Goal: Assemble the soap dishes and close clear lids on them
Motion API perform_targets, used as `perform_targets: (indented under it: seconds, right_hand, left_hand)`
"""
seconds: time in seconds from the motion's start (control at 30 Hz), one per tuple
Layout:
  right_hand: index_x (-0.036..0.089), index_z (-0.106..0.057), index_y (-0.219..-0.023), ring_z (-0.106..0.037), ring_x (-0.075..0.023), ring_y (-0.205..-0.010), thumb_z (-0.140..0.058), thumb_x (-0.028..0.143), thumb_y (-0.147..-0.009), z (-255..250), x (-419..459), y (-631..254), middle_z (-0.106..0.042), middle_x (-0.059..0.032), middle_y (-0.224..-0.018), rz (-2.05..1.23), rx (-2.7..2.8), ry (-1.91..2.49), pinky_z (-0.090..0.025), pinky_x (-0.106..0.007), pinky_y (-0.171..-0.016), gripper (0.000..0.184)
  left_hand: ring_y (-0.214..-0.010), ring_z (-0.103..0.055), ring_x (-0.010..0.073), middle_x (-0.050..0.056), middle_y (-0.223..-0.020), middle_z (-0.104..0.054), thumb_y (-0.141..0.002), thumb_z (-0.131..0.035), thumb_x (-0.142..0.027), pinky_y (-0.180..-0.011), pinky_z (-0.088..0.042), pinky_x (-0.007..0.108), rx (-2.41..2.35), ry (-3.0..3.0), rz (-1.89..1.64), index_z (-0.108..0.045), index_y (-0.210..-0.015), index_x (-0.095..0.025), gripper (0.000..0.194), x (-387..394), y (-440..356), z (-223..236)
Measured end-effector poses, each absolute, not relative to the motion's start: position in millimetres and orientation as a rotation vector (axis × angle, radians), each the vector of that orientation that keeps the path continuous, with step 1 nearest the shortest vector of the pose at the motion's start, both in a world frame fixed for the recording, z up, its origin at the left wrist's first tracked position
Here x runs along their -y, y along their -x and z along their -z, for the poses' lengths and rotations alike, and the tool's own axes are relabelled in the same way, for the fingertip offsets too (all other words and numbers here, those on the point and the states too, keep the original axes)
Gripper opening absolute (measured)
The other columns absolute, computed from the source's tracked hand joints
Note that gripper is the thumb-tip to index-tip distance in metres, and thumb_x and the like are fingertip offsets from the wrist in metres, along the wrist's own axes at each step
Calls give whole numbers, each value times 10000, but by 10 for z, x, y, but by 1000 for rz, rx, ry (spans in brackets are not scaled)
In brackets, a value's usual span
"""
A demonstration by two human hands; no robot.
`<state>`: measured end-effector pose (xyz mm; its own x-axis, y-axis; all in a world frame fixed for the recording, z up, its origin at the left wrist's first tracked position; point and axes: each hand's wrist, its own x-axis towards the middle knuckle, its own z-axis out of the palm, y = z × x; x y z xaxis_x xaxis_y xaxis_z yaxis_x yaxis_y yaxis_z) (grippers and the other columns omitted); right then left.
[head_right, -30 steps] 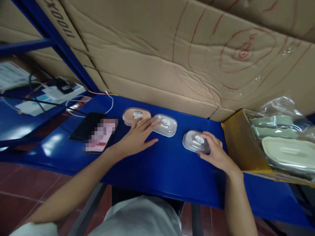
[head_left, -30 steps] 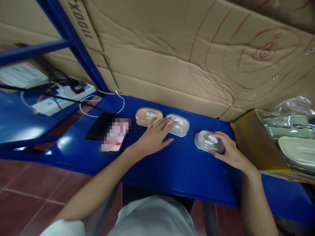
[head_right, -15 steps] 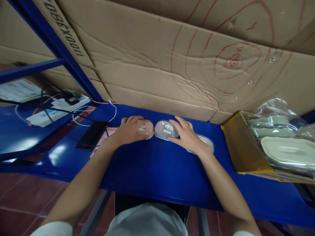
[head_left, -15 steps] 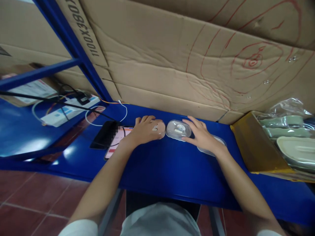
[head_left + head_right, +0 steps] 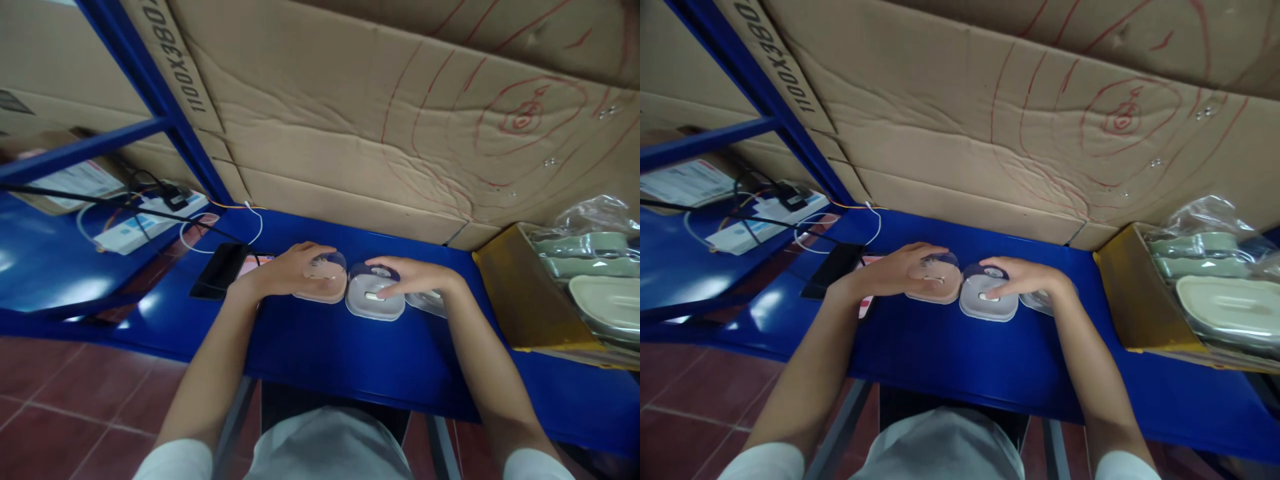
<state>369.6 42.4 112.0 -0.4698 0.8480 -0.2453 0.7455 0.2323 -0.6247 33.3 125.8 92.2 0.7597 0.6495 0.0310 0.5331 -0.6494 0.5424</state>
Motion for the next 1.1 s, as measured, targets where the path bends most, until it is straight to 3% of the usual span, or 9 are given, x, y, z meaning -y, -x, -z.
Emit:
perform_targets:
  seconds: [0.2,0.3,0.43,0.53,0.63,0.73,0.8,0.93,1.1]
  right_hand:
    - [277,-446,-1636,-541,-384,-1494,-768,553,-909,-885,-712,-3808,-549,-164,-1636,-583,2254,1782,-420,-613,-1218,842]
    - [252,-475,-1606,-494,-437,-1513,-788,473,-892,-757,-791,-3806,-537,-202,-1623,-501,2244,1853,-371,-681,-1205,809]
    - [231,-494,-1588,-451,-452,-1542,-837,380,-831,-660,-820,-3788,-502,-210,-1656,-481,2283,1867,-337,-689,-1220,845]
    - [269,-476,-1613,-409,-431,-1581,-865,388,-808,-645,-832,-3795,-462,-182,-1701,-521,2313,1848,-326,-674,-1248,902]
    - [313,-461,-1631,-369,-408,-1613,-821,502,-866,-733,-768,-3866,-442,-151,-1723,-544,2310,1836,-331,-667,-1261,867]
    - [316,-472,-1628,-408,-367,-1601,-634,620,-995,-924,-518,-4027,-491,-130,-1696,-549,2284,1778,-342,-643,-1272,720]
    - [322,-470,-1631,-433,-370,-1586,-563,689,-1010,-1045,-245,-4166,-513,-118,-1683,-569,2252,1773,-347,-645,-1274,727]
    - [297,-369,-1692,-356,-444,-1615,-736,762,-834,-1086,324,-4394,-416,-147,-1743,-645,2193,2042,-303,-664,-1291,1043]
    - [300,-405,-1659,-420,-432,-1579,-779,604,-815,-1024,621,-4449,-475,-149,-1697,-599,2166,2099,-332,-655,-1275,972]
  left_hand:
    - [-1501,-474,405,127,-1599,-540,-881,-732,-702,-1207,-415,584,-1154,-2516,-231,-509,-1587,-326,830,-1569,-688,-1123]
    - [-1510,-450,456,183,-1626,-501,-882,-751,-671,-1175,-406,673,-1280,-2503,-141,-492,-1591,-305,839,-1796,-896,-1090]
    - [-1512,-430,505,236,-1633,-480,-864,-778,-659,-1143,-386,756,-1309,-2479,-38,-467,-1601,-267,890,-1967,-1041,-950]
    - [-1509,-440,504,227,-1627,-488,-838,-806,-656,-1150,-386,745,-1299,-2466,29,-463,-1601,-286,915,-1994,-1070,-861]
    - [-1529,-429,493,228,-1650,-462,-861,-799,-630,-1170,-361,750,-1290,-2460,62,-432,-1623,-292,911,-1956,-1053,-835]
    - [-1621,-297,457,220,-1748,-321,-960,-699,-619,-1226,-259,770,-1261,-2483,35,-343,-1677,-278,871,-1837,-964,-847]
    - [-1656,-239,406,196,-1782,-256,-1033,-598,-591,-1278,-216,713,-1214,-2538,-75,-323,-1690,-263,784,-1710,-857,-842]
    - [-1574,-416,357,154,-1704,-418,-1076,-493,-601,-1254,-368,594,-980,-2639,-387,-433,-1629,-265,650,-1444,-620,-768]
    - [-1547,-454,356,134,-1678,-460,-1088,-475,-587,-1227,-416,585,-899,-2630,-453,-484,-1597,-272,599,-1302,-516,-651]
